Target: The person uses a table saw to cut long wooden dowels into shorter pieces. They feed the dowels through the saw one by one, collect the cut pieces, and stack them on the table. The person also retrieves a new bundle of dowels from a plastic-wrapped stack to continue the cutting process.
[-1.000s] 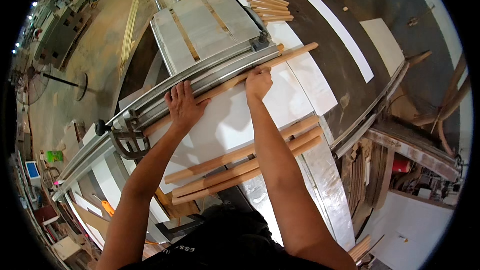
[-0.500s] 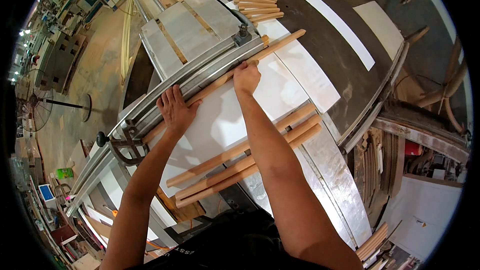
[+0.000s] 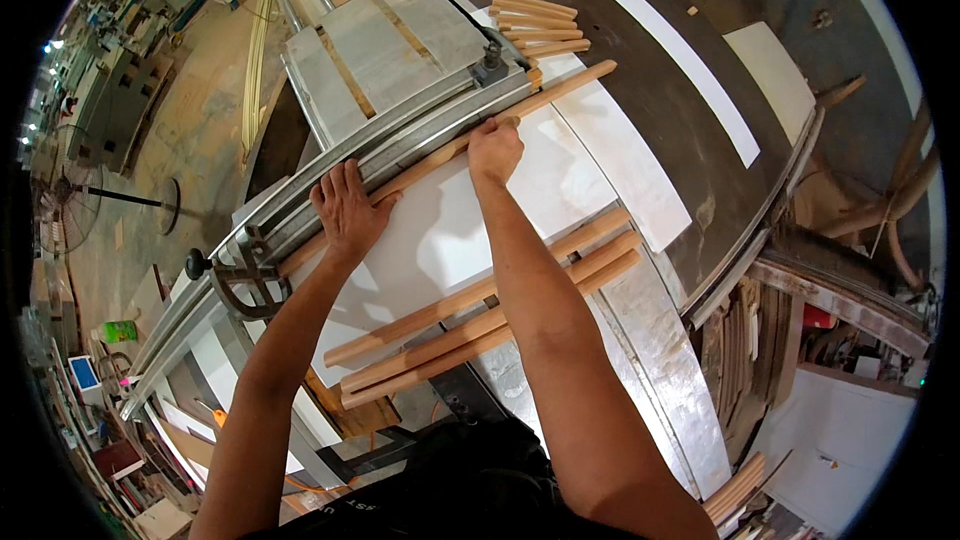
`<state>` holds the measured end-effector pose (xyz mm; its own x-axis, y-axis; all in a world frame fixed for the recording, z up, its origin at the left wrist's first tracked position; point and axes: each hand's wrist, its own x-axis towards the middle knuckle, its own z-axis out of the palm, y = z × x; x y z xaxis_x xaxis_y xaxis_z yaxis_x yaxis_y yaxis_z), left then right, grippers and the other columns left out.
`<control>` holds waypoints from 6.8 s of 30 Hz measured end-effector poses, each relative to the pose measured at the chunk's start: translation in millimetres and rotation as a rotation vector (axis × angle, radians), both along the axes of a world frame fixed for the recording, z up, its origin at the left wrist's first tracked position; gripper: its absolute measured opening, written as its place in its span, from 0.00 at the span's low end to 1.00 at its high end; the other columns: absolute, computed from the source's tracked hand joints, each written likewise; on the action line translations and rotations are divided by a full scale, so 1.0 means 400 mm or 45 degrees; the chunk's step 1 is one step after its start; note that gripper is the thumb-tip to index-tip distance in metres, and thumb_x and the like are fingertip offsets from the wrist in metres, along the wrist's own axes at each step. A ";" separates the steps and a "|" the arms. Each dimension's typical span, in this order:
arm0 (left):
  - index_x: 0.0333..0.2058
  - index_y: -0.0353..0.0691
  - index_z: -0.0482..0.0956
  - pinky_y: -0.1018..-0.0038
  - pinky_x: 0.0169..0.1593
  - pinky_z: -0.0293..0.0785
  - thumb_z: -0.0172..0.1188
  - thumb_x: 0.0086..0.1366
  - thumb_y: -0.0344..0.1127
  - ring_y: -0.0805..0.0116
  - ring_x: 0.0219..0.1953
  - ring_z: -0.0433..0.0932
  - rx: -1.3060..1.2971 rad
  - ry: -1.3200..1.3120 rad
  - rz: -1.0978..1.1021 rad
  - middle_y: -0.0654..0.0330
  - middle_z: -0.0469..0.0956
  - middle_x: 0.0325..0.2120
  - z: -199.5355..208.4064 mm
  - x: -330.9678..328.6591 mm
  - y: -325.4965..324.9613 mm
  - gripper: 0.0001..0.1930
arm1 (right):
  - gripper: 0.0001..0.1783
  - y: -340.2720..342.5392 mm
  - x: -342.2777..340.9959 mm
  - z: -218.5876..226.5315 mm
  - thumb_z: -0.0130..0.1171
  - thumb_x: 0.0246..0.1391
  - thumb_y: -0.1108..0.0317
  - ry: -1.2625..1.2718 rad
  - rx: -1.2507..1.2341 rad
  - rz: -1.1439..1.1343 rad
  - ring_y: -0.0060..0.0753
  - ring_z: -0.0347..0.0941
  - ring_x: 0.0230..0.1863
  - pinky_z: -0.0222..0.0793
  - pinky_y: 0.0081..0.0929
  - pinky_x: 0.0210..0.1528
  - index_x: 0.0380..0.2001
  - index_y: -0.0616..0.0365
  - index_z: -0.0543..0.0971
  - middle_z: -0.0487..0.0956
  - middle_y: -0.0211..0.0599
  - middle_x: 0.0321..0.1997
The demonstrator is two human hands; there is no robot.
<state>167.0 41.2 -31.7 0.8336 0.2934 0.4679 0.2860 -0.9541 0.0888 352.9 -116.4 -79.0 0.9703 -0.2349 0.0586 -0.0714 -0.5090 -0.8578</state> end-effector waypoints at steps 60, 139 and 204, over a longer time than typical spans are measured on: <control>0.45 0.37 0.74 0.57 0.60 0.60 0.81 0.38 0.44 0.53 0.50 0.70 -0.320 -0.089 0.206 0.53 0.72 0.42 0.051 0.022 -0.063 0.36 | 0.17 -0.016 0.045 -0.041 0.55 0.60 0.63 0.119 -0.016 0.097 0.68 0.81 0.39 0.78 0.55 0.44 0.40 0.69 0.70 0.82 0.67 0.33; 0.69 0.31 0.57 0.42 0.73 0.42 0.53 0.70 0.49 0.26 0.73 0.37 -0.421 0.827 -2.146 0.39 0.44 0.73 -0.073 -1.167 -1.522 0.37 | 0.22 -1.131 -2.123 0.033 0.47 0.72 0.55 0.106 1.548 -1.141 0.22 0.76 0.36 0.72 0.22 0.39 0.50 0.64 0.79 0.82 0.34 0.41; 0.65 0.21 0.56 0.51 0.67 0.58 0.60 0.62 0.33 0.36 0.64 0.60 -0.765 0.893 -2.341 0.34 0.56 0.65 -0.074 -1.021 -1.491 0.37 | 0.22 -0.658 -2.075 -0.076 0.46 0.71 0.58 0.129 -0.225 -1.791 0.39 0.74 0.53 0.70 0.35 0.56 0.60 0.60 0.71 0.75 0.44 0.55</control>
<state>-241.4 -555.3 -61.3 0.2235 -0.9559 0.1905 -0.6514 -0.0011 0.7587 -477.0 -379.7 -109.5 -0.0606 -0.9891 0.1340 -0.6561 -0.0617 -0.7521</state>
